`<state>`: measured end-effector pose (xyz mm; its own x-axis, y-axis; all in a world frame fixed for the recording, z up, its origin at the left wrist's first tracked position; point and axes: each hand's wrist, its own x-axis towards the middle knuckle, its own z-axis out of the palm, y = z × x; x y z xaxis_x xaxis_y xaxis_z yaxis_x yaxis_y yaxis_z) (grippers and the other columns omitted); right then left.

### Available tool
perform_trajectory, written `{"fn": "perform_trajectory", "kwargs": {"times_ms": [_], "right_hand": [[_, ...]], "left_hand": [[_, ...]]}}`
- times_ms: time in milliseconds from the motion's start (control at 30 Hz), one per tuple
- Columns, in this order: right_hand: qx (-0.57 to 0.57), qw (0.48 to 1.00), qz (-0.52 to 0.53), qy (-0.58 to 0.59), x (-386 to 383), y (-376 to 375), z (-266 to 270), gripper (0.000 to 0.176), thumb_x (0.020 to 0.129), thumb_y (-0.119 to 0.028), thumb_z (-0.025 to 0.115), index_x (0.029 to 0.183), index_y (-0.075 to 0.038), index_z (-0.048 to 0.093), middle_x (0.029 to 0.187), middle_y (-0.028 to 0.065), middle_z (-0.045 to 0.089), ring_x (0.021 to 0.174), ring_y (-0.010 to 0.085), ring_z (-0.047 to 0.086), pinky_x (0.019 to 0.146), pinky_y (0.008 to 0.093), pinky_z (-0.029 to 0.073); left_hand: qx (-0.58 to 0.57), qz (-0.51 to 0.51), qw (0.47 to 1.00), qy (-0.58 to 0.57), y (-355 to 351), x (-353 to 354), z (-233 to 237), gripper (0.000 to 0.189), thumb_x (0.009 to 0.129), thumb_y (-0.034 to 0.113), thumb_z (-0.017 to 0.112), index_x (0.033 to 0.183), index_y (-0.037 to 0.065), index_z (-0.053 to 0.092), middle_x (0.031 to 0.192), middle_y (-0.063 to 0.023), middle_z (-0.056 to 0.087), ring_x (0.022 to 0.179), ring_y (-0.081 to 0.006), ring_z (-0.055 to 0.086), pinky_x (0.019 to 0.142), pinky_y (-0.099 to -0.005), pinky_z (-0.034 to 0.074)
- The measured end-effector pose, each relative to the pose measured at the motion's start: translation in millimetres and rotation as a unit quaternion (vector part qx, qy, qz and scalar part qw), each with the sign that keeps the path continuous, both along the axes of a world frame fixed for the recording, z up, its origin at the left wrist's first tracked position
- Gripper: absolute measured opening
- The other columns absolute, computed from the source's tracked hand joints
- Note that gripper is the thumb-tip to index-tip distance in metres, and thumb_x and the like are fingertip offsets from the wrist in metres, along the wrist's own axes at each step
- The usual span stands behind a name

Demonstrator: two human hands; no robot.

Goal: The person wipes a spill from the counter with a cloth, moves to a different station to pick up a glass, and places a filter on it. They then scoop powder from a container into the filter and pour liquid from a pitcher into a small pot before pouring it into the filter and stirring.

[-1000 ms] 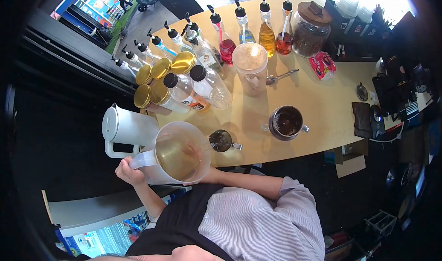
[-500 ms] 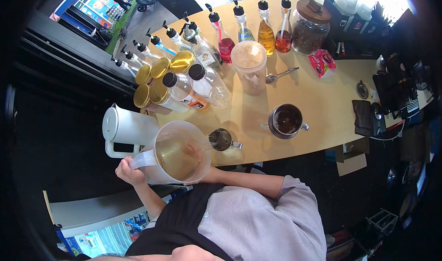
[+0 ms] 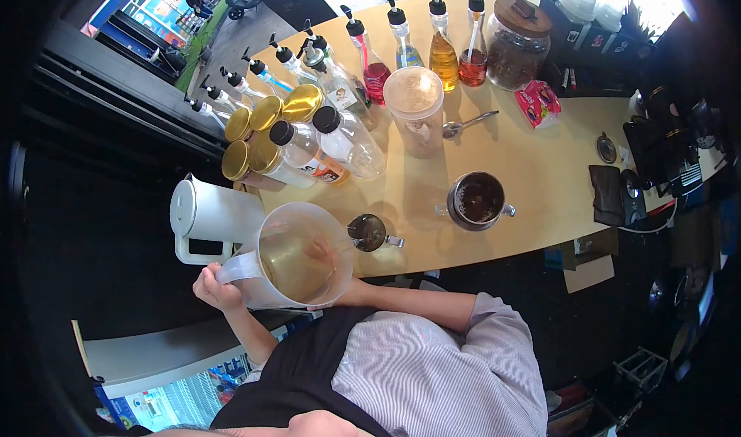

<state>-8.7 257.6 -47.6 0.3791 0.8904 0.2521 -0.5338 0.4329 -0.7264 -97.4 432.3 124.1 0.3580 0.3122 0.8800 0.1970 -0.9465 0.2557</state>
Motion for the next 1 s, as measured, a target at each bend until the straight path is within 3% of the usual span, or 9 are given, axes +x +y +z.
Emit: {"fn": "perform_trajectory", "kwargs": {"times_ms": [267,467,633,733,833,1000], "right_hand": [[0.004,1.0,-0.01,-0.011,-3.7,3.3,-11.7,0.14,0.059,-0.013,0.094,0.153,-0.027,-0.009,0.16,0.0086,0.005,0.143,0.0312,0.026,0.114,0.0526,0.03],[0.003,0.998,-0.032,-0.045,-2.4,3.4,-8.7,0.14,0.058,-0.013,0.094,0.152,-0.027,-0.008,0.16,0.01,0.004,0.144,0.0312,0.026,0.114,0.0523,0.03],[0.007,0.997,-0.045,-0.063,-2.3,5.5,-8.2,0.138,0.06,-0.011,0.093,0.153,-0.027,-0.008,0.16,0.0106,0.004,0.143,0.0301,0.025,0.114,0.0518,0.03],[-0.024,0.999,-0.012,-0.019,-3.8,0.9,-3.9,0.138,0.06,-0.012,0.093,0.153,-0.026,-0.008,0.16,0.0106,0.004,0.144,0.0297,0.025,0.115,0.0502,0.029],[0.006,0.993,-0.067,-0.099,-1.7,6.7,-3.5,0.138,0.06,-0.013,0.093,0.153,-0.026,-0.009,0.16,0.0104,0.003,0.143,0.0301,0.025,0.114,0.0496,0.03],[0.004,0.998,-0.032,-0.057,-2.8,6.9,-7.7,0.138,0.06,-0.014,0.093,0.153,-0.027,-0.009,0.16,0.0103,0.003,0.144,0.031,0.025,0.114,0.0511,0.03]], "left_hand": [[-0.094,-0.017,0.995,-0.023,-19.9,11.8,15.0,0.046,0.09,0.019,0.04,0.049,-0.001,0.039,0.042,-0.0074,0.04,0.036,-0.0171,0.042,0.039,-0.03,0.028],[-0.055,-0.016,0.998,-0.013,-7.5,2.3,4.1,0.046,0.09,0.02,0.04,0.049,-0.001,0.041,0.042,-0.0072,0.04,0.036,-0.0172,0.042,0.039,-0.0302,0.028],[0.019,0.045,0.999,0.011,-1.5,-2.3,-0.1,0.046,0.09,0.02,0.04,0.049,-0.001,0.039,0.042,-0.0079,0.041,0.036,-0.0184,0.042,0.039,-0.0303,0.029],[-0.005,-0.003,1.0,-0.02,2.1,-0.4,-3.3,0.046,0.091,0.02,0.04,0.049,0.0,0.037,0.042,-0.0081,0.04,0.035,-0.0189,0.042,0.039,-0.0303,0.029],[0.028,0.012,0.999,-0.01,4.5,-1.9,-3.9,0.045,0.091,0.019,0.04,0.051,0.001,0.037,0.042,-0.0078,0.041,0.035,-0.0194,0.041,0.038,-0.0303,0.03],[0.003,-0.011,1.0,0.018,1.7,-1.7,2.4,0.042,0.093,0.018,0.039,0.055,0.001,0.041,0.043,-0.0075,0.041,0.034,-0.0197,0.04,0.038,-0.0303,0.031]]}}
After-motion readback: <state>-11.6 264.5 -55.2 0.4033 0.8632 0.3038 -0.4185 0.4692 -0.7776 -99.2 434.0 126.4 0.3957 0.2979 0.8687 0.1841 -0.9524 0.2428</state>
